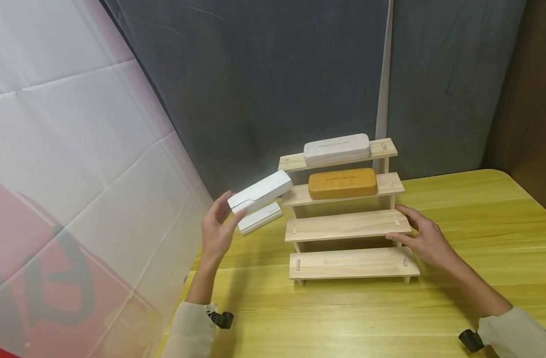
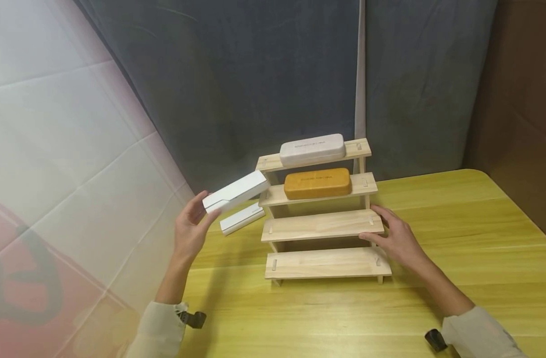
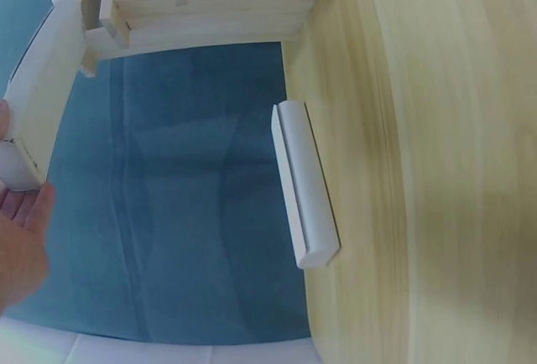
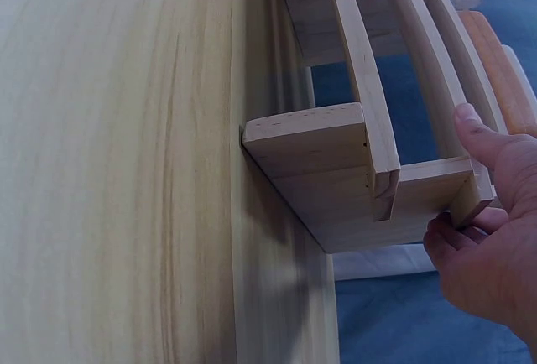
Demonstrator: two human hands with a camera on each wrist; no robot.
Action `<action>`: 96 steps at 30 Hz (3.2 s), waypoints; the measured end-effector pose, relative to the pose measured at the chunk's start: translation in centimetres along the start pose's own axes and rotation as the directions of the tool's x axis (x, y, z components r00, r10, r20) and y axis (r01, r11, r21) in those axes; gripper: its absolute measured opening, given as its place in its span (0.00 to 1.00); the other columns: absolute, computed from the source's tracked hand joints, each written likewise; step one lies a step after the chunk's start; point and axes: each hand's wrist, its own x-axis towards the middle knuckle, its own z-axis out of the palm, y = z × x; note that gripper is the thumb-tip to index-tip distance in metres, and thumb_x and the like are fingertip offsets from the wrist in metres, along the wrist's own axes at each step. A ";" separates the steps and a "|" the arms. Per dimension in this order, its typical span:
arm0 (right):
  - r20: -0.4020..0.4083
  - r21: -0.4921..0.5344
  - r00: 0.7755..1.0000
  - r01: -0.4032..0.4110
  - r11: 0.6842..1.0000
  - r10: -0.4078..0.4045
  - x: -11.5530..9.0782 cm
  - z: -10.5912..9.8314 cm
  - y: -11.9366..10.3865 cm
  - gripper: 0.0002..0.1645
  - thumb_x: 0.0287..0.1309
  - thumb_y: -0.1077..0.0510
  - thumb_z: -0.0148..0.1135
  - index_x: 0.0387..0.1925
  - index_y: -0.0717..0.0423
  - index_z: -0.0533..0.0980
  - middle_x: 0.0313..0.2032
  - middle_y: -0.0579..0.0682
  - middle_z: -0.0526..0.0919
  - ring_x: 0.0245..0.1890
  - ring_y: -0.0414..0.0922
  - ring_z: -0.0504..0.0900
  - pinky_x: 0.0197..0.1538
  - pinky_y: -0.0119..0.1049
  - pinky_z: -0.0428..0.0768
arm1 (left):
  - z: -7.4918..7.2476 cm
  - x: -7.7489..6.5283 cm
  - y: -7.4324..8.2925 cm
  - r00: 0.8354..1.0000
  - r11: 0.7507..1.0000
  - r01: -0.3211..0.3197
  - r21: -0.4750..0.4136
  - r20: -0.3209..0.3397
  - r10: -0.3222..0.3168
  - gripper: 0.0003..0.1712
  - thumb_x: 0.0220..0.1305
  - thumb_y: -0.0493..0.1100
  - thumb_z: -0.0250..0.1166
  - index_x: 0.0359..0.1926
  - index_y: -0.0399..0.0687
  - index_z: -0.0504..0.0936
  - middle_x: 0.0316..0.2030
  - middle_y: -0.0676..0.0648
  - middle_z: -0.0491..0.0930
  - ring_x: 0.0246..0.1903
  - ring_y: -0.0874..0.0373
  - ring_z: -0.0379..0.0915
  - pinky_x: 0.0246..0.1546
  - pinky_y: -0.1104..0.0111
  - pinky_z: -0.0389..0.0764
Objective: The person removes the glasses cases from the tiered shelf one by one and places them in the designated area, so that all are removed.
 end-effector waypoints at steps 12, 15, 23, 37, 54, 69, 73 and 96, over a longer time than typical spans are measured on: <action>-0.003 0.003 1.000 0.005 1.000 -0.005 -0.1 -0.1 0.0 0.50 0.66 0.54 0.76 0.78 0.70 0.60 0.76 0.73 0.63 0.73 0.74 0.63 0.71 0.55 0.68 | -1.6 0.1 -4.3 0.999 1.000 0.020 0.006 -0.036 -0.020 0.35 0.63 0.31 0.77 0.70 0.35 0.76 0.65 0.37 0.81 0.65 0.45 0.77 0.68 0.66 0.76; -0.007 0.004 1.000 0.014 1.000 -0.014 -0.1 0.0 0.0 0.50 0.66 0.55 0.76 0.78 0.70 0.61 0.75 0.73 0.63 0.73 0.74 0.64 0.72 0.28 0.68 | -1.9 -0.1 -4.7 0.999 0.999 0.028 0.018 -0.044 -0.028 0.35 0.63 0.32 0.78 0.69 0.35 0.77 0.64 0.39 0.82 0.64 0.45 0.78 0.66 0.68 0.77; -0.001 0.019 1.000 0.007 1.000 -0.007 -0.2 -0.1 -0.2 0.50 0.66 0.56 0.76 0.78 0.70 0.60 0.76 0.73 0.63 0.74 0.73 0.63 0.74 0.37 0.68 | -2.5 -0.8 -6.2 0.997 0.997 0.058 0.045 -0.053 -0.056 0.35 0.62 0.34 0.79 0.69 0.34 0.77 0.63 0.37 0.82 0.63 0.43 0.79 0.66 0.65 0.77; -0.002 0.011 1.000 0.011 1.000 -0.011 -0.1 0.0 -0.1 0.50 0.66 0.56 0.76 0.78 0.70 0.60 0.75 0.74 0.63 0.73 0.73 0.63 0.72 0.50 0.68 | -2.2 -2.1 -9.4 0.991 0.989 0.135 0.055 -0.001 -0.135 0.33 0.65 0.36 0.77 0.68 0.33 0.77 0.61 0.34 0.82 0.65 0.41 0.78 0.70 0.58 0.74; -0.010 0.022 1.000 0.022 1.000 -0.022 -0.1 0.1 0.1 0.49 0.66 0.55 0.76 0.78 0.71 0.60 0.75 0.74 0.63 0.73 0.74 0.63 0.65 0.12 0.62 | -0.7 -3.8 -14.1 0.946 0.900 0.225 0.374 0.137 -0.293 0.38 0.65 0.35 0.77 0.71 0.29 0.72 0.70 0.30 0.73 0.67 0.32 0.72 0.68 0.50 0.75; -0.006 0.009 1.000 0.013 1.000 -0.013 -0.2 0.0 0.1 0.50 0.67 0.54 0.75 0.78 0.69 0.60 0.76 0.73 0.63 0.74 0.73 0.63 0.72 0.28 0.68 | -0.1 -3.8 -14.4 0.921 0.784 0.195 0.590 0.164 -0.352 0.16 0.63 0.43 0.79 0.40 0.42 0.80 0.25 0.50 0.77 0.27 0.54 0.71 0.30 0.62 0.72; -0.003 0.006 1.000 0.010 1.000 -0.010 -0.1 0.1 0.1 0.50 0.67 0.55 0.75 0.79 0.70 0.60 0.76 0.73 0.62 0.74 0.73 0.63 0.69 0.59 0.67 | 0.0 -3.8 -14.5 0.921 0.771 0.190 0.608 0.161 -0.355 0.16 0.65 0.43 0.77 0.45 0.39 0.82 0.28 0.47 0.81 0.31 0.50 0.75 0.34 0.57 0.77; -0.002 0.015 1.000 0.013 1.000 -0.013 0.0 0.1 0.1 0.50 0.66 0.56 0.75 0.78 0.70 0.60 0.76 0.74 0.62 0.73 0.74 0.64 0.69 0.57 0.67 | 0.5 -2.9 -15.1 0.921 0.730 0.209 0.651 0.121 -0.371 0.20 0.69 0.42 0.74 0.54 0.31 0.82 0.49 0.32 0.86 0.46 0.40 0.81 0.51 0.45 0.81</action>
